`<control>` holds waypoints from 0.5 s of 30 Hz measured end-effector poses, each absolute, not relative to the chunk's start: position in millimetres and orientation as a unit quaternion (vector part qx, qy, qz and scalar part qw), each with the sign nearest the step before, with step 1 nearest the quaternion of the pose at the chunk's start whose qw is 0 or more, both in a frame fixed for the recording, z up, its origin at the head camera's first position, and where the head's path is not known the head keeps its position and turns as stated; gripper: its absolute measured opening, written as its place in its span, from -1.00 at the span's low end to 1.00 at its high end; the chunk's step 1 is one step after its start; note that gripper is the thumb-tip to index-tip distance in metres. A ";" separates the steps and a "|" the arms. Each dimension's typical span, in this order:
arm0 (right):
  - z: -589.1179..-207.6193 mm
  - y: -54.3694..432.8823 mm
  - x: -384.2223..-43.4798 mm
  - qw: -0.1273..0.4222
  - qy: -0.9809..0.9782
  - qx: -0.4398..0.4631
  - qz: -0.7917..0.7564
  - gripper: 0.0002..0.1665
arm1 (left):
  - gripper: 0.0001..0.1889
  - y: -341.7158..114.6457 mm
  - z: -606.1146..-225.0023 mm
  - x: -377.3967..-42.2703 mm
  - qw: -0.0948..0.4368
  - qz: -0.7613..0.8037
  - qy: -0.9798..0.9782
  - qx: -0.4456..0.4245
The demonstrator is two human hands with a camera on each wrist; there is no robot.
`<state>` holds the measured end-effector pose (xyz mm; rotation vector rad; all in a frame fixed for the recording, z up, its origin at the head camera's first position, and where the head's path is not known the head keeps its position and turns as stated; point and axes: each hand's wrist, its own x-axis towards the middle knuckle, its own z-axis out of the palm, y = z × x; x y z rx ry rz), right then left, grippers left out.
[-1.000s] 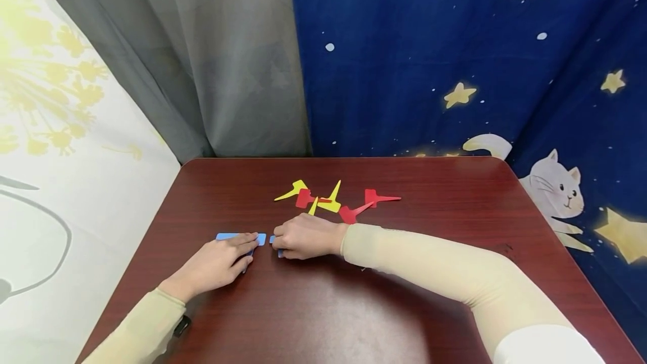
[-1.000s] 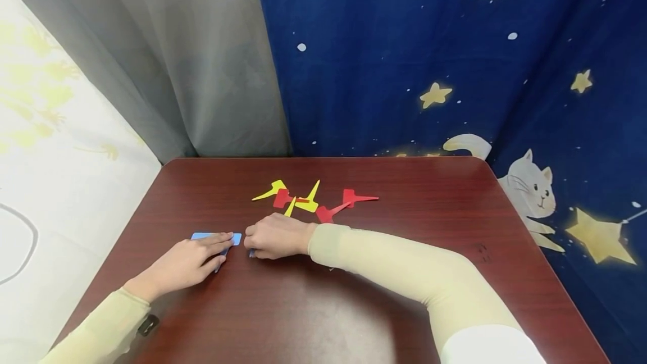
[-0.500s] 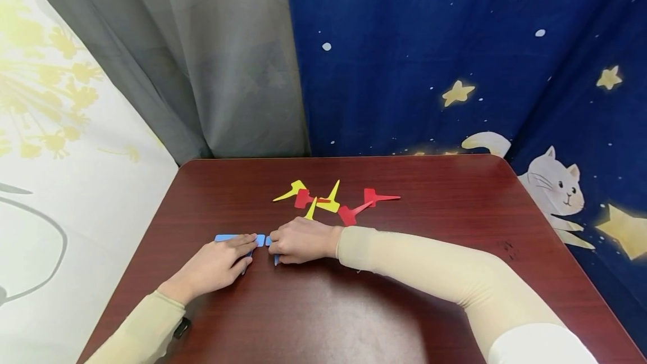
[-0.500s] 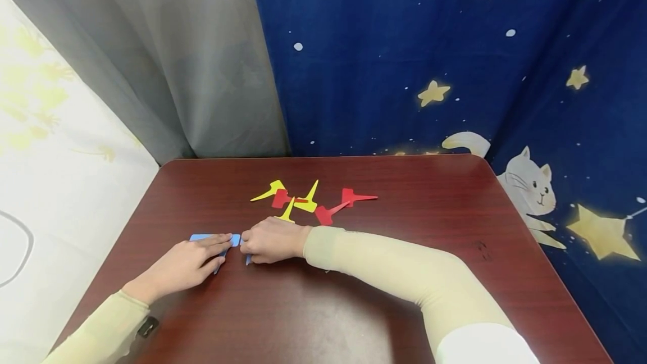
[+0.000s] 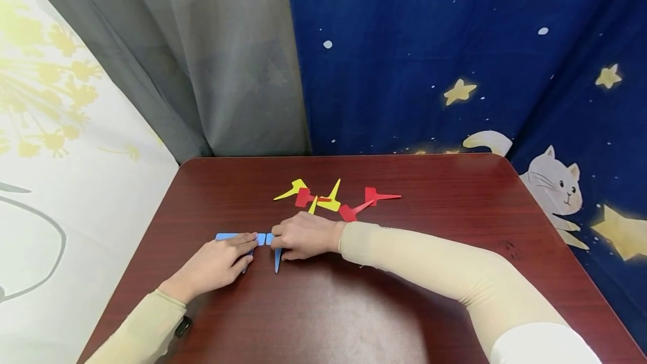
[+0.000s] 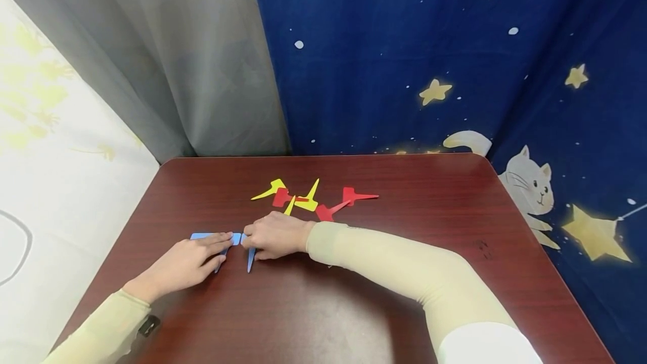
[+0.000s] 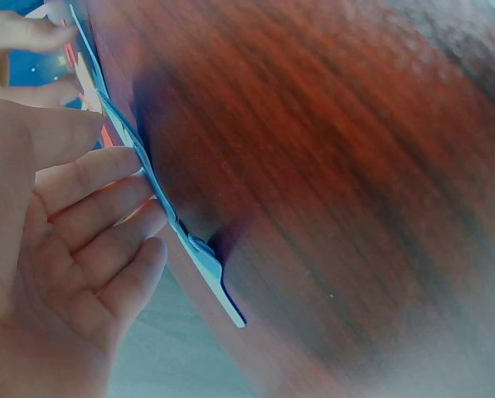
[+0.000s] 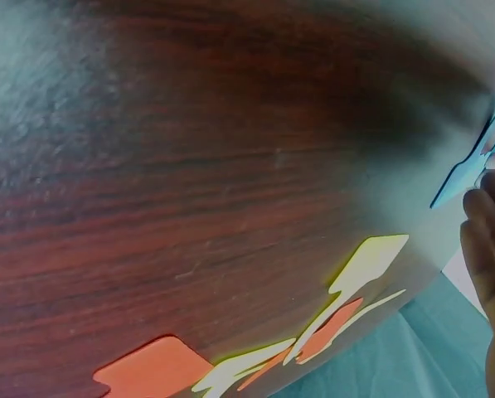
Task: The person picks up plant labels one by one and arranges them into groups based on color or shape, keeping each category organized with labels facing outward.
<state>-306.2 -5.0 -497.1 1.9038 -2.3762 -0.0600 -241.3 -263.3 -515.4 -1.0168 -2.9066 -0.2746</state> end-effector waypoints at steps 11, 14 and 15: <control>-506.9 -14.7 -310.9 0.018 -0.828 0.560 -0.004 -0.77 | -0.59 -261.7 -514.3 -241.5 0.044 -0.087 -0.938 -0.334; -507.9 -14.2 -310.8 0.020 -0.831 0.556 -0.005 -0.78 | -0.60 -259.8 -514.2 -242.5 0.048 -0.084 -0.937 -0.337; -507.9 -13.8 -310.7 0.021 -0.831 0.556 -0.005 -0.79 | -0.60 -259.1 -514.1 -242.8 0.050 -0.083 -0.936 -0.338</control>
